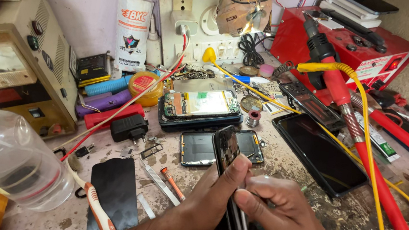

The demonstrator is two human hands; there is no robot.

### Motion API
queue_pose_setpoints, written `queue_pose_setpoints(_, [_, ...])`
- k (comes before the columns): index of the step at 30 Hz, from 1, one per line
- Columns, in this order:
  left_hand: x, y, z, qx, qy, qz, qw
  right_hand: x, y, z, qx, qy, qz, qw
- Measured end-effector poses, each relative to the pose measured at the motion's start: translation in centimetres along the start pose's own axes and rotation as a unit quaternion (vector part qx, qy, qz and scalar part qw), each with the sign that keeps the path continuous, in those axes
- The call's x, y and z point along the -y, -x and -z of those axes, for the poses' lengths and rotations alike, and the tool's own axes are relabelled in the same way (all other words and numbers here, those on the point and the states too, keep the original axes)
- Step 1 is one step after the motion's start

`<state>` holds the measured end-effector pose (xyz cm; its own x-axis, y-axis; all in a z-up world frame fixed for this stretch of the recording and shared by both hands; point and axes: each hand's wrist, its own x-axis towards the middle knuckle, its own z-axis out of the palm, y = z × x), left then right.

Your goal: The person uses a green plastic pry tool to remove the battery from a disassembled smartphone. They then connect a red and black power cable to the phone's charging port and use tweezers to adjust the battery connector ribbon cable.

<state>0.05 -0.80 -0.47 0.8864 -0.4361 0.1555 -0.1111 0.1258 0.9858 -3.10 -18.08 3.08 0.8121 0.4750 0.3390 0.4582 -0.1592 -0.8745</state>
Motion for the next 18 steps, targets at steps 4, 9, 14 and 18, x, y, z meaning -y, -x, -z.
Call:
queue_pose_setpoints(4, [0.3, -0.1, -0.7, -0.060, 0.022, -0.042, 0.997, 0.6, 0.1, -1.2, -0.138, 0.193, 0.151, 0.960])
queue_pose_setpoints(9, [1.4, -0.3, -1.2, -0.143, 0.056, -0.048, 0.987, 0.3, -0.1, -3.8, -0.248, 0.105, -0.023, 0.963])
queue_pose_setpoints(14, [2.8, -0.3, -1.9, -0.212, 0.035, -0.066, 0.974, 0.4, 0.0, -5.7, -0.329, 0.213, 0.017, 0.920])
queue_pose_setpoints(18, [2.9, -0.2, -2.1, -0.249, 0.022, -0.044, 0.967, 0.5, -0.4, -5.7, -0.362, 0.238, 0.015, 0.901])
